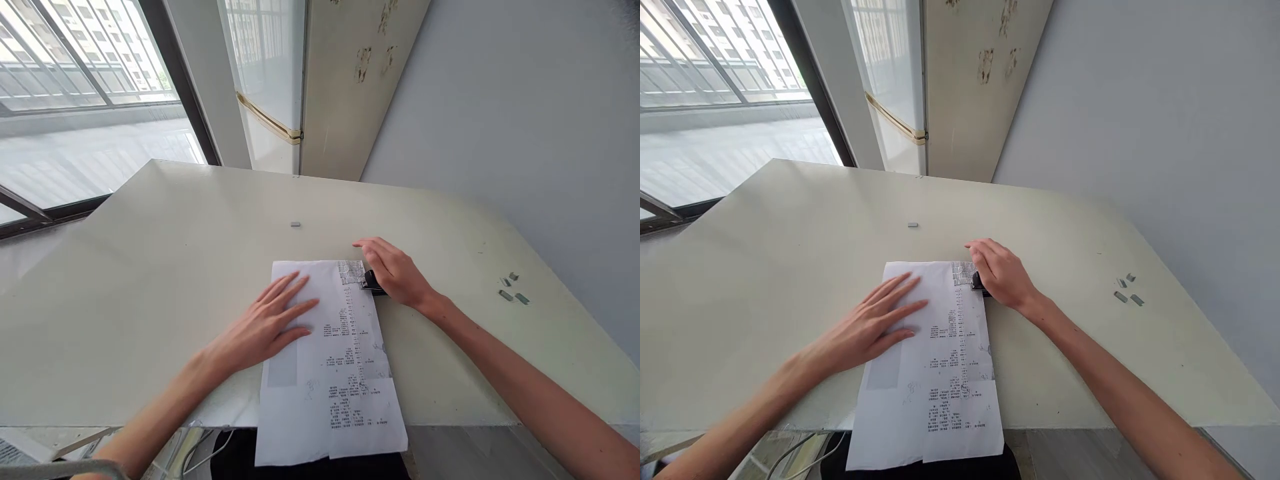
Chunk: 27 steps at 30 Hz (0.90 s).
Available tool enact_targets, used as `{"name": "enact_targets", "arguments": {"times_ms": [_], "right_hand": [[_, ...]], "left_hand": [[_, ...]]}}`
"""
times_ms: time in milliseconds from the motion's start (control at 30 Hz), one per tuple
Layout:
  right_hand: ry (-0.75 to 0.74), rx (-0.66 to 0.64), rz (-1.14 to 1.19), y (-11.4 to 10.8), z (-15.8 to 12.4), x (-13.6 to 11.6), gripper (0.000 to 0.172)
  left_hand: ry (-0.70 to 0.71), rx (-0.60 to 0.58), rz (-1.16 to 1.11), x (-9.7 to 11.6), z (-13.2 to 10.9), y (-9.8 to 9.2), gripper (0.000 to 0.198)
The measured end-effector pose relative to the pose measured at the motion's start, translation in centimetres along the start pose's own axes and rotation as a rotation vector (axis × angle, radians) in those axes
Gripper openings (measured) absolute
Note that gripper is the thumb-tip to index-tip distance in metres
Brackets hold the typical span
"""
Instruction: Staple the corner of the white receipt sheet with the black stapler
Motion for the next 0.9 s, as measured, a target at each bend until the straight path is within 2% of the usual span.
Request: {"name": "enact_targets", "arguments": {"times_ms": [100, 233, 400, 733, 900], "right_hand": [[-0.062, 0.084, 0.080, -0.8, -2.1, 1.0, 0.046], [-0.097, 0.037, 0.061, -0.7, -5.2, 3.3, 0.037], [-0.004, 0.084, 0.016, -0.3, -7.5, 5.8, 0.035], [0.121, 0.170, 0.074, -0.9, -7.7, 7.9, 0.038], [0.173, 0.160, 0.190, -0.2, -6.9, 8.5, 0.042]], "left_hand": [[-0.085, 0.036, 0.022, -1.3, -2.0, -0.8, 0.053], [-0.196, 0.050, 0.035, -2.2, -3.8, -1.5, 0.059], [-0.258, 0.034, 0.043, -2.3, -4.3, -1.9, 0.055], [-0.318, -0.021, 0.032, -2.5, -4.7, -2.7, 0.054], [-0.404, 0.032, -0.020, -2.4, -3.7, -3.4, 0.046]]}}
Point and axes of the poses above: each hand's wrist, its own z-axis towards the middle knuckle, its own y-axis out of the palm, x = y × z, the point moved 1 cm from there along z, towards the middle knuckle, and after that the axes turned 5 degrees about -y, right-handed, at the moved point
